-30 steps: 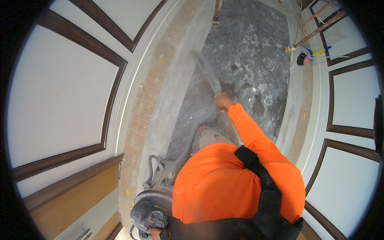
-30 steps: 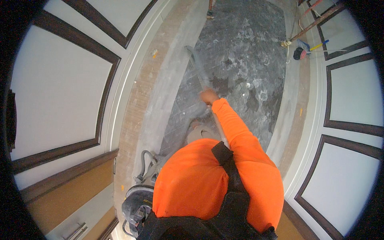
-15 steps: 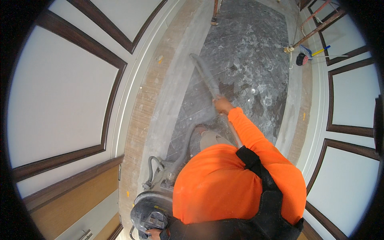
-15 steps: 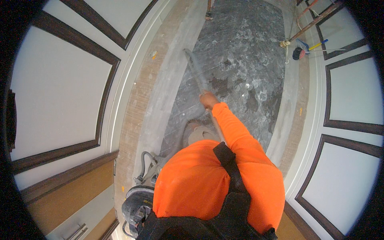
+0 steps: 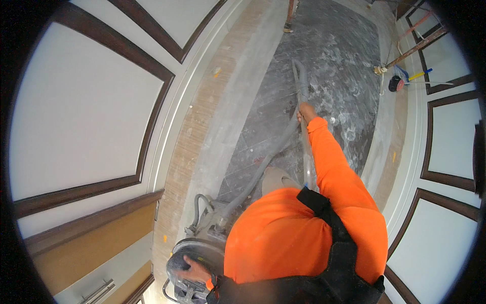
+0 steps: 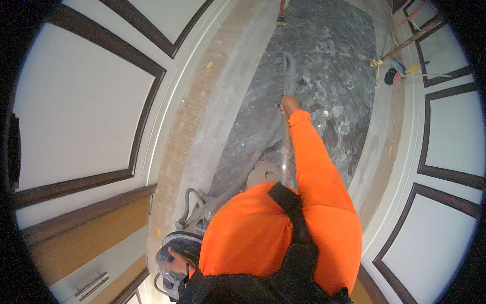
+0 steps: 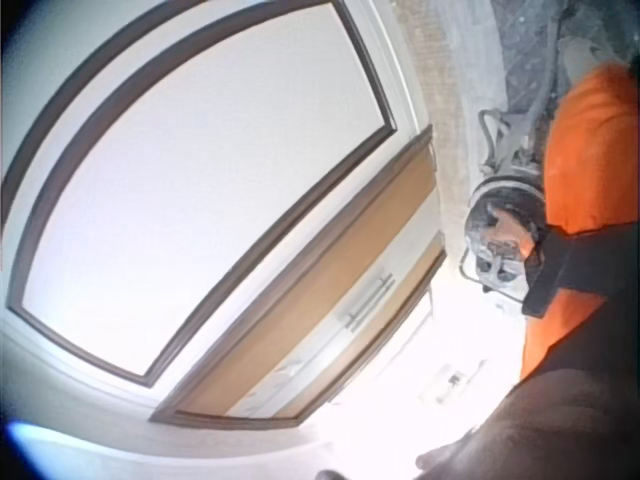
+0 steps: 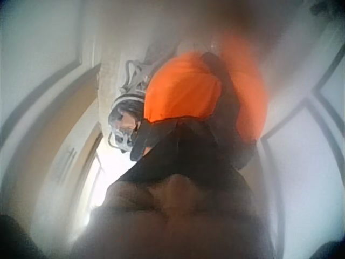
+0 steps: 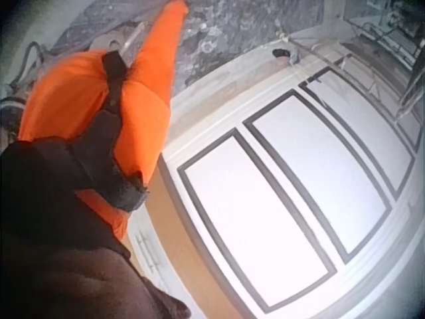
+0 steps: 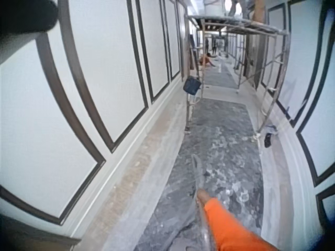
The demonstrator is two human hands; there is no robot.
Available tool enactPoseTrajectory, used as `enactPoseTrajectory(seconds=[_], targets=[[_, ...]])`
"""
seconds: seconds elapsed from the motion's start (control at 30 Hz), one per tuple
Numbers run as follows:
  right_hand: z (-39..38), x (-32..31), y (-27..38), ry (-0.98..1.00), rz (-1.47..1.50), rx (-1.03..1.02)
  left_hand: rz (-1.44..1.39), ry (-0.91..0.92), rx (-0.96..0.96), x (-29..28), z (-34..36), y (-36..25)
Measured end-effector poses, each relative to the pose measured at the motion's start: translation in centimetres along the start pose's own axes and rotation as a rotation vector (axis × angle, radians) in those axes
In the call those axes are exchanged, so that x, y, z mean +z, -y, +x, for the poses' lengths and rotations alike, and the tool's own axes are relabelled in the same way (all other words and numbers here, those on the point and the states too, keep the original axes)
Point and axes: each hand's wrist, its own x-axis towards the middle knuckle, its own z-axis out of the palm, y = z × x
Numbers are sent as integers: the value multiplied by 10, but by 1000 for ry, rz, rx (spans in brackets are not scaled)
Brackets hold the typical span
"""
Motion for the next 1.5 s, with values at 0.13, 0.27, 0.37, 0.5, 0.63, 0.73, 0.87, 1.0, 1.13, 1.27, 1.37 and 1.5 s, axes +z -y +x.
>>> enactPoseTrajectory(seconds=[0.13, 0.27, 0.37, 0.5, 0.63, 0.73, 0.87, 1.0, 1.13, 1.27, 1.37, 1.5], targets=[[15, 25, 1, 75, 7, -290, -759, 739, 170, 2, -6, -94], [13, 59, -21, 42, -1105, -756, -869, 1057, 677, -39, -33, -208], [-9, 105, -38, -301, -666, -222, -1045, 1192, 865, -51, -53, -253], [-19, 108, -72, -596, 184, 286, -1297, 1423, 545, -35, -73, -261], [-132, 100, -50, -277, 248, 229, -1373, 1169, 728, -25, -65, -235], [-164, 77, -53, -150, 373, 206, -1375, 1123, 778, -34, -61, -234], [-170, 55, -85, -71, 569, 218, -1345, 1075, 853, -43, -48, -226], [-176, 41, -115, 22, 615, 238, -1286, 1050, 866, -60, -39, -218], [-210, 41, -112, 36, 624, 253, -1294, 1002, 910, -72, -29, -205], [-227, 41, -111, 70, 655, 240, -1252, 1038, 944, -88, -25, -198], [-243, 41, -108, 50, 647, 236, -1255, 1040, 952, -99, -23, -192], [-230, 34, -123, 64, 712, 289, -1246, 1092, 971, -105, -20, -185]])
